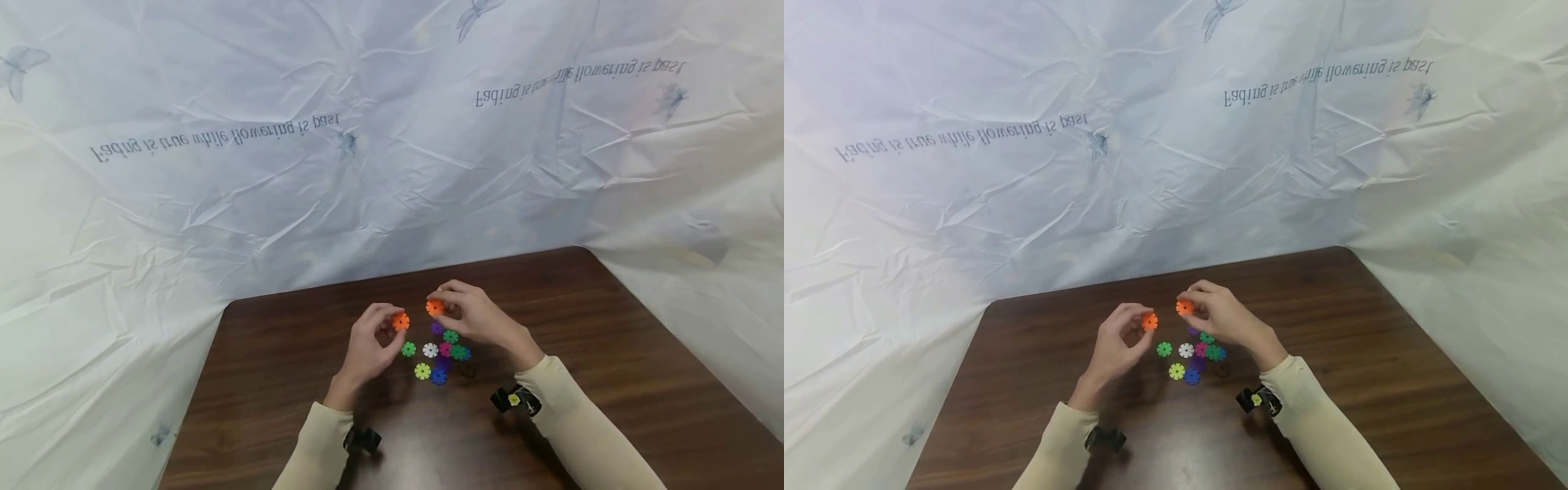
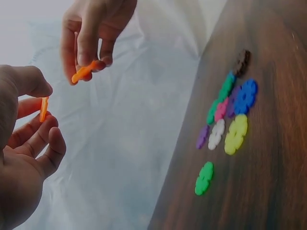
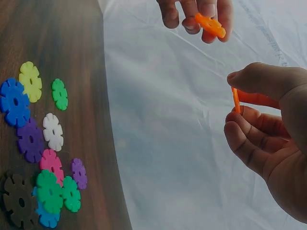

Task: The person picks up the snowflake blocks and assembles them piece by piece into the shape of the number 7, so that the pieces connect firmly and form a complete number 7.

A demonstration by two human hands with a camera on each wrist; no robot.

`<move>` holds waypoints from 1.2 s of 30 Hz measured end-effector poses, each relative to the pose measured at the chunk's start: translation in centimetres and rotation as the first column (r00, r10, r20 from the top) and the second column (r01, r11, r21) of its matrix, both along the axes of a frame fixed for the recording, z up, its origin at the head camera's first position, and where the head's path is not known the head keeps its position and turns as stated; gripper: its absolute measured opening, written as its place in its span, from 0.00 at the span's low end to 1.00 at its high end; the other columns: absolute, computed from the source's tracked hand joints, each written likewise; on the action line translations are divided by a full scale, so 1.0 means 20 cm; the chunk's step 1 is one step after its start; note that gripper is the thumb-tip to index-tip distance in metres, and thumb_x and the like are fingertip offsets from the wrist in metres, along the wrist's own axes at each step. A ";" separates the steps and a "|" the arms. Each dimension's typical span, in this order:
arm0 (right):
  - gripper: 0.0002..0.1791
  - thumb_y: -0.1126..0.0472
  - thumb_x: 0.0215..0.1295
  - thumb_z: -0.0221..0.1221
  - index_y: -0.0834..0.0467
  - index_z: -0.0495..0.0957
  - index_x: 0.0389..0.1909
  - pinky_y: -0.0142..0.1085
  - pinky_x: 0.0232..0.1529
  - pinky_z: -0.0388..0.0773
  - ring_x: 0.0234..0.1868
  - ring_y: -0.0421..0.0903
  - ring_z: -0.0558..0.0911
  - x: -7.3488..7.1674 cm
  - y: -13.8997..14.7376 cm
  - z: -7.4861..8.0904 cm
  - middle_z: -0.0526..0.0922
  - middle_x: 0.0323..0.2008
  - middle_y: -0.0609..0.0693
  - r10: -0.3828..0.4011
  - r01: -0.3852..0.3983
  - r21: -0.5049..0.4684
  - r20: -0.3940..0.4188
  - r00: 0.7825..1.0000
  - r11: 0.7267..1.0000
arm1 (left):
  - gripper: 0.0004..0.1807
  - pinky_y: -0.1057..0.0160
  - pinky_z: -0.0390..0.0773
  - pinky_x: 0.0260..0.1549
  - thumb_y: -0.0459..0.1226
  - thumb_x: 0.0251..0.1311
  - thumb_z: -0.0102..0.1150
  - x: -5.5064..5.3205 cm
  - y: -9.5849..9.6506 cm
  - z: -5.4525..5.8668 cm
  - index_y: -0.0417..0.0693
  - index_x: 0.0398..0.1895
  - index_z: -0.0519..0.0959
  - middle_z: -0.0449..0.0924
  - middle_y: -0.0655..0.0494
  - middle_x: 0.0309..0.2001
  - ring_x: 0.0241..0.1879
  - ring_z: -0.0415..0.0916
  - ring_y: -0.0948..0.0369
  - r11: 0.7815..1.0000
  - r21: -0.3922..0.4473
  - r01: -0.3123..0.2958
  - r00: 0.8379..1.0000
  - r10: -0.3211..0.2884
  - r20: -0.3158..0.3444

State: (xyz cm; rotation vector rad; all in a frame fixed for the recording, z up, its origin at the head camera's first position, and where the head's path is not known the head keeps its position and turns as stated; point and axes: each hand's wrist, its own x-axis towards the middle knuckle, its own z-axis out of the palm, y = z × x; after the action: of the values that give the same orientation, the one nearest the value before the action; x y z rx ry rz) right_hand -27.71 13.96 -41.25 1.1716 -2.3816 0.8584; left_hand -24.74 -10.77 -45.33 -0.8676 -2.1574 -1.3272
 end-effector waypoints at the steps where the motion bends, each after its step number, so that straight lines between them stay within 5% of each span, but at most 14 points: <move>1: 0.17 0.65 0.57 0.68 0.60 0.82 0.49 0.29 0.30 0.79 0.30 0.37 0.79 0.00 0.00 0.00 0.78 0.45 0.52 0.005 -0.005 -0.005 -0.005 1.000 1.000 | 0.20 0.62 0.79 0.24 0.28 0.53 0.68 0.01 0.00 0.00 0.47 0.50 0.80 0.76 0.50 0.47 0.27 0.75 0.59 1.000 0.009 0.005 1.000 -0.005 -0.003; 15: 0.19 0.67 0.53 0.70 0.62 0.82 0.48 0.29 0.28 0.79 0.32 0.40 0.82 0.02 0.02 0.05 0.79 0.45 0.54 0.019 -0.023 -0.053 -0.081 0.997 0.998 | 0.19 0.59 0.81 0.26 0.27 0.54 0.68 0.04 0.00 0.05 0.45 0.50 0.80 0.76 0.50 0.47 0.28 0.75 0.58 1.000 -0.014 -0.003 1.000 0.003 0.003; 24: 0.18 0.66 0.53 0.70 0.59 0.82 0.47 0.30 0.30 0.79 0.33 0.40 0.81 0.04 0.01 0.06 0.79 0.45 0.52 0.042 -0.050 -0.099 -0.088 0.995 0.994 | 0.19 0.50 0.81 0.25 0.20 0.50 0.65 0.15 0.04 0.15 0.32 0.49 0.79 0.76 0.35 0.45 0.27 0.76 0.48 0.999 0.029 0.016 1.000 -0.016 0.000; 36: 0.14 0.68 0.62 0.64 0.55 0.83 0.47 0.32 0.36 0.80 0.37 0.37 0.81 0.05 -0.01 0.10 0.84 0.42 0.47 0.103 -0.091 -0.246 0.035 0.994 0.965 | 0.19 0.60 0.81 0.28 0.29 0.58 0.64 0.08 0.00 0.07 0.44 0.54 0.79 0.76 0.48 0.50 0.31 0.76 0.62 0.997 0.033 0.072 0.997 -0.071 -0.025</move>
State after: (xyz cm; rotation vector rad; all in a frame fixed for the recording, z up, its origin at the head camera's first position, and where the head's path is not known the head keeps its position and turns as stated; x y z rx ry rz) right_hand -26.80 13.69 -39.24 1.1866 -2.1914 1.1860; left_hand -23.23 -10.73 -43.87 -0.9510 -2.0976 -1.3765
